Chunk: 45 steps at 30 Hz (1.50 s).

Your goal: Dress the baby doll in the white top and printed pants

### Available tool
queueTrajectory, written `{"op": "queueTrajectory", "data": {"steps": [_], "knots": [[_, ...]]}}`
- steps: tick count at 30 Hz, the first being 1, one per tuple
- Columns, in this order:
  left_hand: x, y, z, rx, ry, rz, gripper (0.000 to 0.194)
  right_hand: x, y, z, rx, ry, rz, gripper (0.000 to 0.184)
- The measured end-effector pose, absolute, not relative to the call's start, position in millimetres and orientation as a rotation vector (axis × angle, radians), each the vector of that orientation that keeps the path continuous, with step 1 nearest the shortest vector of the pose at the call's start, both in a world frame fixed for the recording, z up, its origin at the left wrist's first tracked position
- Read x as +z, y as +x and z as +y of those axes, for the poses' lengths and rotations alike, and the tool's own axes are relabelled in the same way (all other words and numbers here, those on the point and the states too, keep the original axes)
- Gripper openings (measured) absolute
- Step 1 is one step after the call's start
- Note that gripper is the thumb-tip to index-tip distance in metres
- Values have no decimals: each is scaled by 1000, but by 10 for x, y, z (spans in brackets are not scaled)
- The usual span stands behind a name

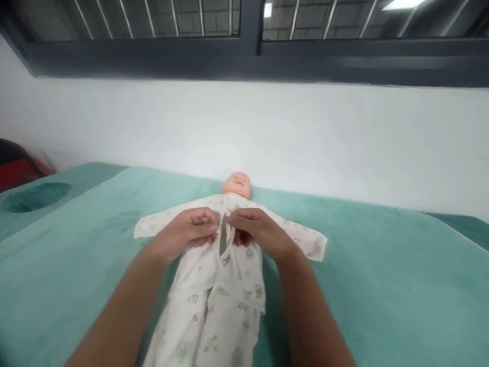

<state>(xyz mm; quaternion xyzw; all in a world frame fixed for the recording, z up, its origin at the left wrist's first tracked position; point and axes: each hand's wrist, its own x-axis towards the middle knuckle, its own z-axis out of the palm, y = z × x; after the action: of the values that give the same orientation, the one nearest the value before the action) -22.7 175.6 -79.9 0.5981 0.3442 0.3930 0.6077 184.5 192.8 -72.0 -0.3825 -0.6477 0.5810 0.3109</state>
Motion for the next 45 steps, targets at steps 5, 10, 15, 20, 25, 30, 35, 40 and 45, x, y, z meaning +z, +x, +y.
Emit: {"op": "queueTrajectory", "data": {"steps": [5, 10, 15, 20, 25, 30, 35, 40, 45], "knots": [[-825, -171, 1752, 903, 1360, 774, 18, -824, 1794, 1949, 1541, -970, -1698, 39], [-879, -161, 1777, 947, 1296, 702, 18, -852, 1793, 1973, 1540, -944, -1731, 40], [-900, -150, 1791, 964, 1262, 697, 17, -859, 1801, 1978, 1546, -920, -1749, 41], [-901, -131, 1793, 971, 1249, 713, 17, -863, 1805, 1979, 1546, -911, -1765, 40], [-898, -115, 1791, 988, 1239, 744, 15, -897, 1816, 2002, 1578, -843, -1712, 48], [-893, -106, 1793, 978, 1257, 755, 14, -916, 1871, 2018, 1633, -760, -1724, 24], [-877, -95, 1785, 970, 1265, 775, 16, -891, 1875, 2015, 1634, -814, -1763, 25], [-827, -82, 1751, 952, 1317, 817, 23, -837, 1824, 1980, 1615, -886, -1802, 26], [-817, -73, 1733, 927, 1371, 832, 18, -808, 1807, 1953, 1574, -950, -1825, 30]]}}
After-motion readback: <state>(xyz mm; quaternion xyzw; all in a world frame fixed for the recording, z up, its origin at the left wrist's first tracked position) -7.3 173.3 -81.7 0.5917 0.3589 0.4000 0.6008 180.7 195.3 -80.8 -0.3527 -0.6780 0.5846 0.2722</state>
